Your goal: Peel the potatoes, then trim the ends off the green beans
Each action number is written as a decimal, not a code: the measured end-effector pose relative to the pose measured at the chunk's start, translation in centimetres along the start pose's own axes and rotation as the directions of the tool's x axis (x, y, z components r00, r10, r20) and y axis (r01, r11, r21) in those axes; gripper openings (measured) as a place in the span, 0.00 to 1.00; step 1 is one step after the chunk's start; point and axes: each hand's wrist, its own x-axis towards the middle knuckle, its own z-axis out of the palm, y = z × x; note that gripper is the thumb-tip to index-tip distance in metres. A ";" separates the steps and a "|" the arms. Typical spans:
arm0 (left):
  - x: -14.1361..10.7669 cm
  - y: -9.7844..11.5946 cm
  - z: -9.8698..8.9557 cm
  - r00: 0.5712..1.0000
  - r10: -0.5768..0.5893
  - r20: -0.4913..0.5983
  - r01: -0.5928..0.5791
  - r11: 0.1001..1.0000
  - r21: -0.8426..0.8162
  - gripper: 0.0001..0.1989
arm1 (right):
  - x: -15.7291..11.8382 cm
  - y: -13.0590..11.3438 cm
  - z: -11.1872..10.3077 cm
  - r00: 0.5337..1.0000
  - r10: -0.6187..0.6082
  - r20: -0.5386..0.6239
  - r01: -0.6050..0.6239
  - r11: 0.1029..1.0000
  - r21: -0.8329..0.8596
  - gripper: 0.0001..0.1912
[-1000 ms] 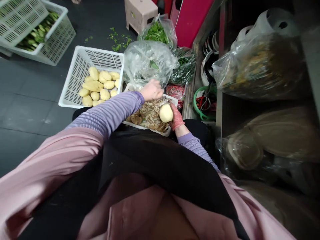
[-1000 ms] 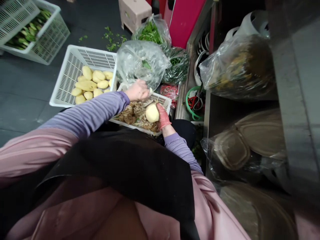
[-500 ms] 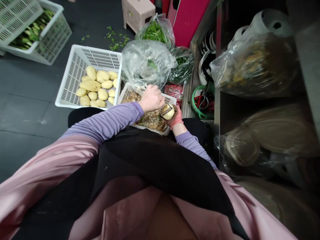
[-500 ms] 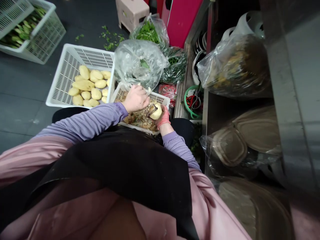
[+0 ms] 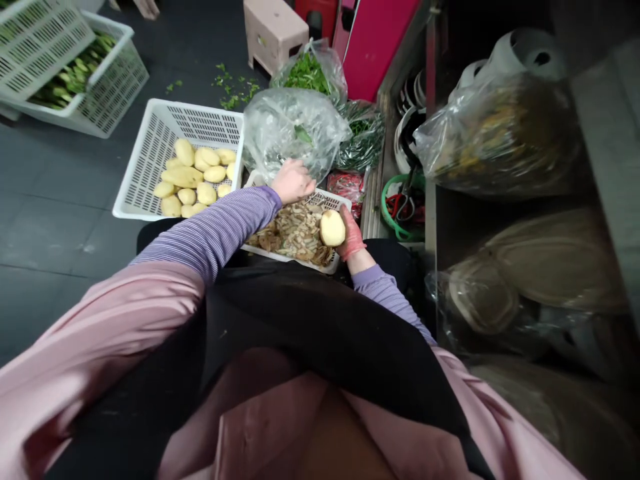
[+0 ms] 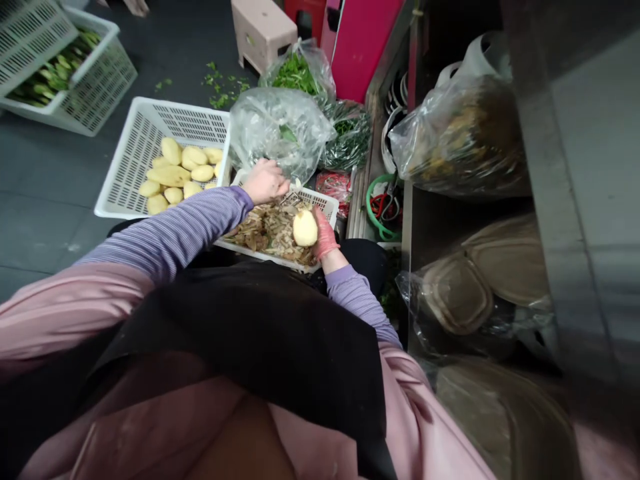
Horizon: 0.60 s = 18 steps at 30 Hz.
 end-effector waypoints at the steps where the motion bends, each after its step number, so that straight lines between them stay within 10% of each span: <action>1: 0.2 0.0 -0.1 1.000 0.009 -0.003 -0.009 1.000 0.002 0.27 | -0.3 0.0 0.2 1.000 0.004 -0.010 -0.004 1.000 -0.008 0.27; 14: 0.2 -3.2 0.0 0.999 0.032 0.033 -0.032 0.999 0.025 0.27 | -1.6 -0.1 0.1 0.999 -0.030 0.024 0.032 0.995 -0.098 0.28; 18: -1.3 -3.9 -0.2 0.992 -0.128 -0.007 0.128 0.990 0.060 0.29 | -1.4 -0.4 -0.1 0.993 0.084 0.084 -0.088 0.995 0.044 0.36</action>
